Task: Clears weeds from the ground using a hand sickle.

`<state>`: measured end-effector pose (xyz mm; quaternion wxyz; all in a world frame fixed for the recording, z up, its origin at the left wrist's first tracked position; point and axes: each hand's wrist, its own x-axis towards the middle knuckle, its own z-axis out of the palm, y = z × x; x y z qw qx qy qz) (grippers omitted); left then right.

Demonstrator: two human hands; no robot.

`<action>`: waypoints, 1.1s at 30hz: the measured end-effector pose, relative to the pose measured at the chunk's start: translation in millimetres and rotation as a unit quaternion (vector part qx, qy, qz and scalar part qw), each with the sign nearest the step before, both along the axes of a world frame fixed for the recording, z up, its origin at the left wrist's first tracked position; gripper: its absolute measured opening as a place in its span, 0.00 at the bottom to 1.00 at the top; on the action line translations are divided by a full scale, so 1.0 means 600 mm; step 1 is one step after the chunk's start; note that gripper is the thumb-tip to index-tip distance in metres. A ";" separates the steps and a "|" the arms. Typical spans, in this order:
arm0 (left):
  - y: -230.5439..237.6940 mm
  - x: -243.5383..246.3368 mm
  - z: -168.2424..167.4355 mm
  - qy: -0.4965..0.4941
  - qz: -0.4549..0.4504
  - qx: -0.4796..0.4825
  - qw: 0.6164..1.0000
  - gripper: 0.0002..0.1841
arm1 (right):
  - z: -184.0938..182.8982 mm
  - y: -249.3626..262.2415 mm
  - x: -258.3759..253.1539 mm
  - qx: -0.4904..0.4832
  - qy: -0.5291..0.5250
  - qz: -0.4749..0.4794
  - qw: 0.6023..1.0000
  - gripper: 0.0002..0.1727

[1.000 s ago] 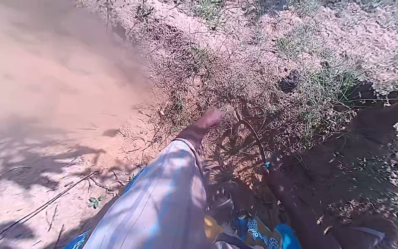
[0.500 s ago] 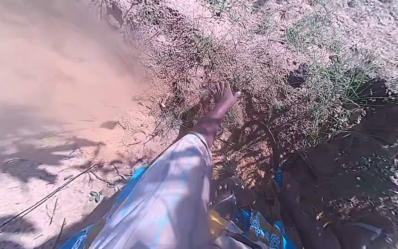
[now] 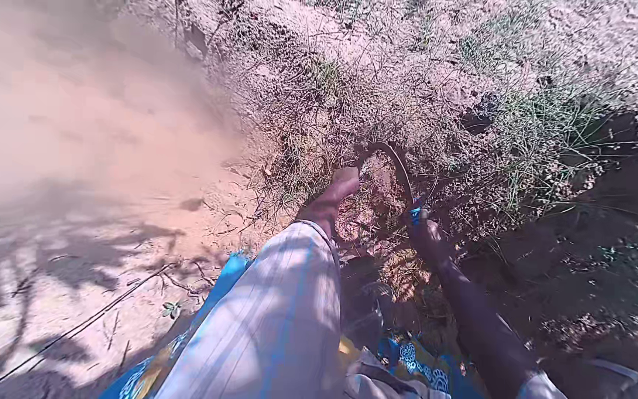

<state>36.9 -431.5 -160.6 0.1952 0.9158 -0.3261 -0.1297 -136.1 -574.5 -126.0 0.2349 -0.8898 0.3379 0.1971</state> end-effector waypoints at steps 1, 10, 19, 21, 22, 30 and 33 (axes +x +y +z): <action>-0.015 0.034 -0.042 0.052 -0.022 0.046 0.997 0.19 | -0.020 0.000 -0.027 -0.005 0.032 0.001 0.999 0.32; -0.039 0.037 -0.063 0.139 -0.124 0.220 0.957 0.16 | -0.024 0.024 -0.309 -0.018 -0.009 -0.037 0.999 0.31; -0.015 0.051 -0.034 0.112 -0.072 0.242 0.961 0.15 | -0.020 0.025 -0.026 -0.007 0.024 0.037 0.999 0.31; -0.015 0.057 -0.025 0.117 -0.095 0.247 0.957 0.16 | -0.057 0.025 -0.060 -0.008 0.064 0.023 0.998 0.30; -0.014 0.062 -0.023 0.115 -0.108 0.249 0.955 0.17 | -0.055 0.023 -0.076 -0.016 0.070 0.025 0.997 0.31; 0.038 0.066 -0.085 0.117 -0.142 0.254 0.949 0.17 | -0.001 0.079 -0.276 -0.047 0.072 0.033 0.996 0.31; 0.067 0.065 -0.102 0.078 -0.189 0.292 0.934 0.16 | 0.034 0.087 -0.339 -0.034 0.064 -0.006 0.997 0.32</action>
